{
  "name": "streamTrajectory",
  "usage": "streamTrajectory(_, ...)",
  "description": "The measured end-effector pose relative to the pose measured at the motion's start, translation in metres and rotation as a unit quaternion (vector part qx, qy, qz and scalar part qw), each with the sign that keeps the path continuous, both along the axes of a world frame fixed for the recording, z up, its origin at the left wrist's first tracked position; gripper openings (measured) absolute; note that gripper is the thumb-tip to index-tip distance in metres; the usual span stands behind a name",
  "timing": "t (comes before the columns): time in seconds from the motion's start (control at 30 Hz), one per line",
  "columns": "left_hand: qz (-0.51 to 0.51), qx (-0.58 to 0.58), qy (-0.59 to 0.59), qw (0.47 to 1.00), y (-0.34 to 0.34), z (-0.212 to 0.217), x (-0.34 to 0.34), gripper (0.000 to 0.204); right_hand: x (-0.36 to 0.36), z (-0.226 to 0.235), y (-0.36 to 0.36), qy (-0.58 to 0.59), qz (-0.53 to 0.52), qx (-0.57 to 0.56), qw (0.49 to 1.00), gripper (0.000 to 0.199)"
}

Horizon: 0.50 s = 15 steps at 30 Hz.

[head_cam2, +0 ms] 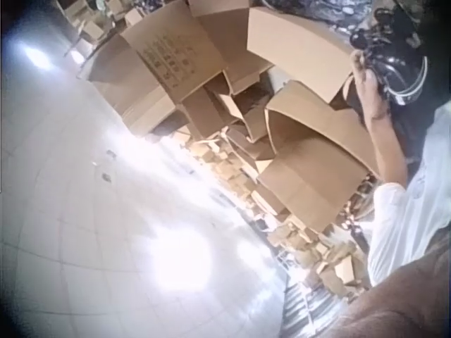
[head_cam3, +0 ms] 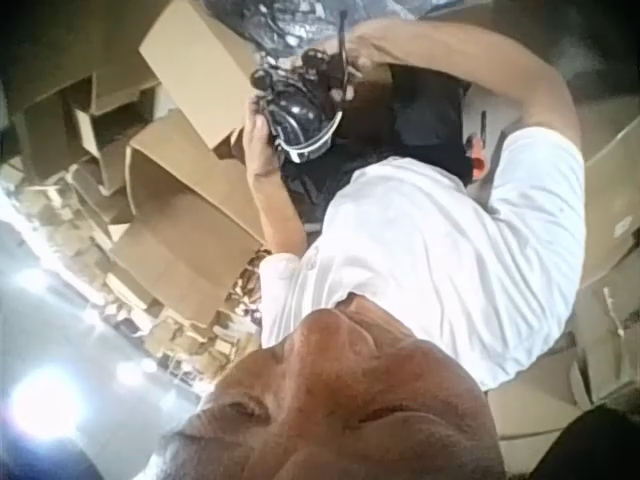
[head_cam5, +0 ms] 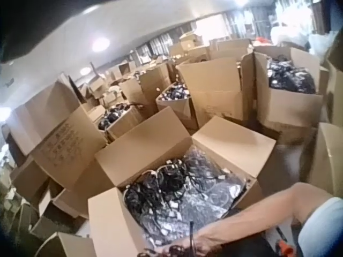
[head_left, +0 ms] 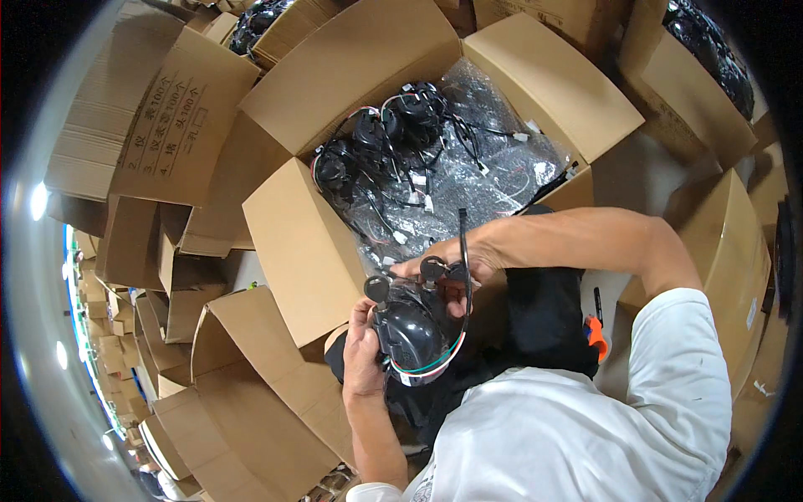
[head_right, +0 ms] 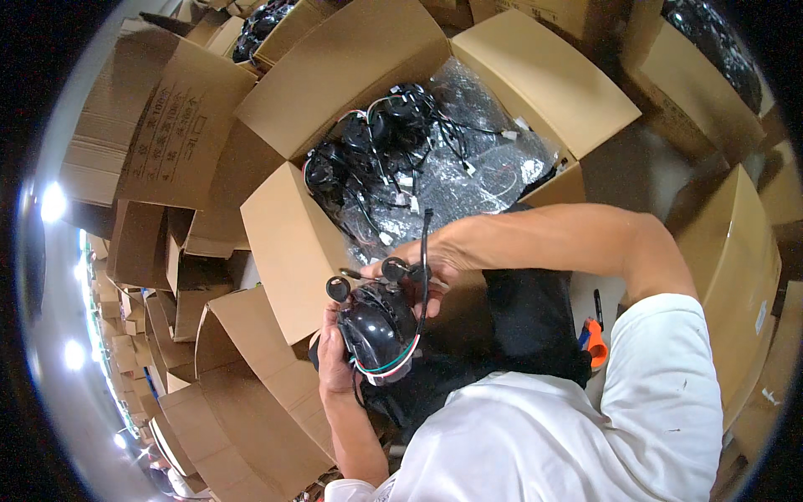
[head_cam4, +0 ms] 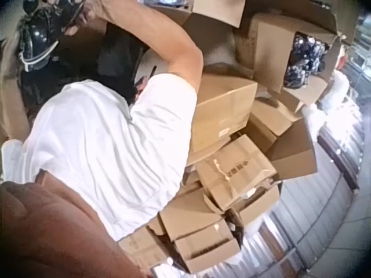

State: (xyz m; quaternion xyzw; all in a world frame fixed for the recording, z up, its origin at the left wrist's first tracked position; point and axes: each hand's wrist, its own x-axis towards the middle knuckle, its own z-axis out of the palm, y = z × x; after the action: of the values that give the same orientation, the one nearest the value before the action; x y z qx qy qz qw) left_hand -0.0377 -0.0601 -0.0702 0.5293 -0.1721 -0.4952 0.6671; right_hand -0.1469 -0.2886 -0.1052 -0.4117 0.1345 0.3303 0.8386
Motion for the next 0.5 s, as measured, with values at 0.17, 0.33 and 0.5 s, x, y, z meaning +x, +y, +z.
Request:
streamTrajectory(0.17, 0.162, -0.012, 0.015, 0.987, -0.01, -0.013, -0.007, 0.049, -0.013, 0.0, 0.016, -0.093, -0.339, -0.043, 0.935, 0.047)
streamTrajectory(0.33, 0.215, 0.043, -0.056, 0.974, -0.027, -0.041, -0.019, 0.056, -0.02, 0.02, 0.073, -0.29, -0.413, -0.408, 0.761, 0.078)
streamTrajectory(0.5, 0.149, -0.014, -0.017, 0.989, -0.044, -0.019, -0.008, 0.056, -0.012, 0.019, 0.046, -0.294, -0.481, -0.187, 0.804, 0.074)
